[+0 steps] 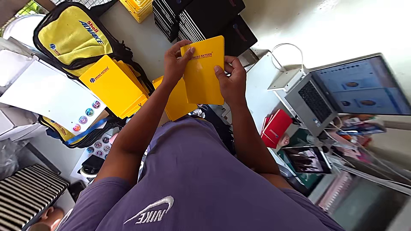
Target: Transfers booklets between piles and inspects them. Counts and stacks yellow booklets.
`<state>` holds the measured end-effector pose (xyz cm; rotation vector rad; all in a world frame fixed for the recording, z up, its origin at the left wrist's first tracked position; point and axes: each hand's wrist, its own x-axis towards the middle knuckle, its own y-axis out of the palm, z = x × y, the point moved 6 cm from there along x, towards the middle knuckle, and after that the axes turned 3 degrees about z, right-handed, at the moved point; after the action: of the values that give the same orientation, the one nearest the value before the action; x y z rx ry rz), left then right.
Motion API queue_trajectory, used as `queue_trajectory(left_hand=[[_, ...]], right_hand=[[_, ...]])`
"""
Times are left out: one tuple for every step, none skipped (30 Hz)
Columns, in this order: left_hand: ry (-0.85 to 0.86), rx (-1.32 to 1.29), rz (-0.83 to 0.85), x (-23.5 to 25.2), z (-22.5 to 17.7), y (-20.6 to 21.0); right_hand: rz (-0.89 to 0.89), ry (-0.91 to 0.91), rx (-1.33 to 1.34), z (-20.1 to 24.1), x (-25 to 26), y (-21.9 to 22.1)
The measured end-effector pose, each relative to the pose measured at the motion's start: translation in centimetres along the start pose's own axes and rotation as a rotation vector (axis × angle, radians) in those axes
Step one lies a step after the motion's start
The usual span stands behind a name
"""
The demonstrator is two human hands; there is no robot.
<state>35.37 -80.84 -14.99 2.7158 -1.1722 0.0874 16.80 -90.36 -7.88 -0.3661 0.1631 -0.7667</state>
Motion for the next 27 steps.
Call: queue_trajectory(left_hand=[[0.024, 0.026, -0.022, 0.1, 0.0, -0.5], [0.053, 0.052, -0.052, 0.0, -0.1, -0.9], [0.086, 0.057, -0.084, 0.0, 0.0, -1.4], [0.118, 0.047, -0.114, 0.1, 0.1, -1.8], [0.139, 0.032, -0.15, 0.2, 0.3, -2.3], [0.139, 0.021, -0.2, 0.2, 0.5, -2.8], [0.122, 0.023, -0.263, 0.3, 0.9, -3.5], [0.09, 0.032, -0.334, 0.4, 1.4, -4.2], [0.044, 0.05, -0.395, 0.5, 2.1, -4.8], [-0.016, 0.076, -0.429, 0.6, 3.1, -5.2], [-0.095, 0.117, -0.421, 0.7, 4.1, -5.4], [-0.199, 0.156, -0.354, 0.9, 5.1, -5.1], [-0.312, 0.17, -0.234, 0.9, 6.0, -4.3], [-0.406, 0.149, -0.108, 0.8, 6.7, -3.2], [-0.467, 0.095, -0.018, 0.6, 6.9, -2.2], [-0.495, 0.025, 0.041, 0.2, 6.6, -1.5], [-0.507, -0.061, 0.096, -0.4, 5.8, -0.9], [-0.514, -0.153, 0.164, -1.2, 4.7, -0.3], [-0.51, -0.231, 0.234, -2.0, 3.4, 0.2], [-0.487, -0.279, 0.287, -3.0, 2.1, 0.3], [-0.441, -0.278, 0.308, -3.9, 0.7, 0.0], [-0.4, -0.246, 0.265, -4.8, -0.3, -0.9], [-0.368, -0.188, 0.17, -5.7, -1.0, -2.2], [-0.342, -0.132, 0.061, -6.6, -1.4, -4.0], [-0.321, -0.068, -0.031, -7.7, -1.9, -6.0], [-0.304, 0.007, -0.11, -8.8, -2.5, -8.3], [-0.295, 0.08, -0.191, -9.9, -3.2, -10.6]], right_hand=[[0.015, 0.013, 0.026, -0.3, 0.0, 0.0], [0.03, 0.025, 0.048, -0.7, 0.0, 0.1], [0.039, 0.037, 0.062, -1.0, 0.0, 0.2], [0.041, 0.047, 0.071, -1.3, 0.1, 0.2], [0.036, 0.053, 0.074, -1.6, 0.2, 0.1], [0.029, 0.061, 0.065, -2.0, 0.3, -0.3], [0.013, 0.067, 0.043, -2.3, 0.5, -0.8], [-0.01, 0.071, 0.008, -2.5, 0.6, -1.5], [-0.037, 0.074, -0.039, -2.8, 0.8, -2.4], [-0.065, 0.073, -0.083, -2.9, 0.9, -3.4], [-0.092, 0.069, -0.11, -2.9, 1.1, -4.3], [-0.116, 0.062, -0.114, -2.9, 1.3, -5.1], [-0.133, 0.052, -0.1, -2.8, 1.4, -5.9], [-0.141, 0.044, -0.073, -2.8, 1.6, -6.4], [-0.138, 0.038, -0.035, -2.7, 1.8, -6.5], [-0.13, 0.035, 0.009, -2.5, 2.0, -6.3], [-0.117, 0.038, 0.05, -2.4, 2.1, -5.8], [-0.102, 0.041, 0.086, -2.3, 2.1, -4.9], [-0.082, 0.045, 0.119, -2.1, 2.1, -3.8], [-0.06, 0.054, 0.15, -1.9, 2.0, -2.4], [-0.027, 0.064, 0.187, -1.7, 1.7, -0.8], [0.018, 0.072, 0.221, -1.5, 1.5, 1.0], [0.078, 0.076, 0.255, -1.2, 1.2, 3.0], [0.145, 0.081, 0.29, -0.8, 1.0, 5.0], [0.228, 0.086, 0.312, -0.6, 0.7, 7.2], [0.322, 0.091, 0.322, -0.3, 0.6, 9.3], [0.425, 0.102, 0.319, -0.2, 0.5, 11.4]])
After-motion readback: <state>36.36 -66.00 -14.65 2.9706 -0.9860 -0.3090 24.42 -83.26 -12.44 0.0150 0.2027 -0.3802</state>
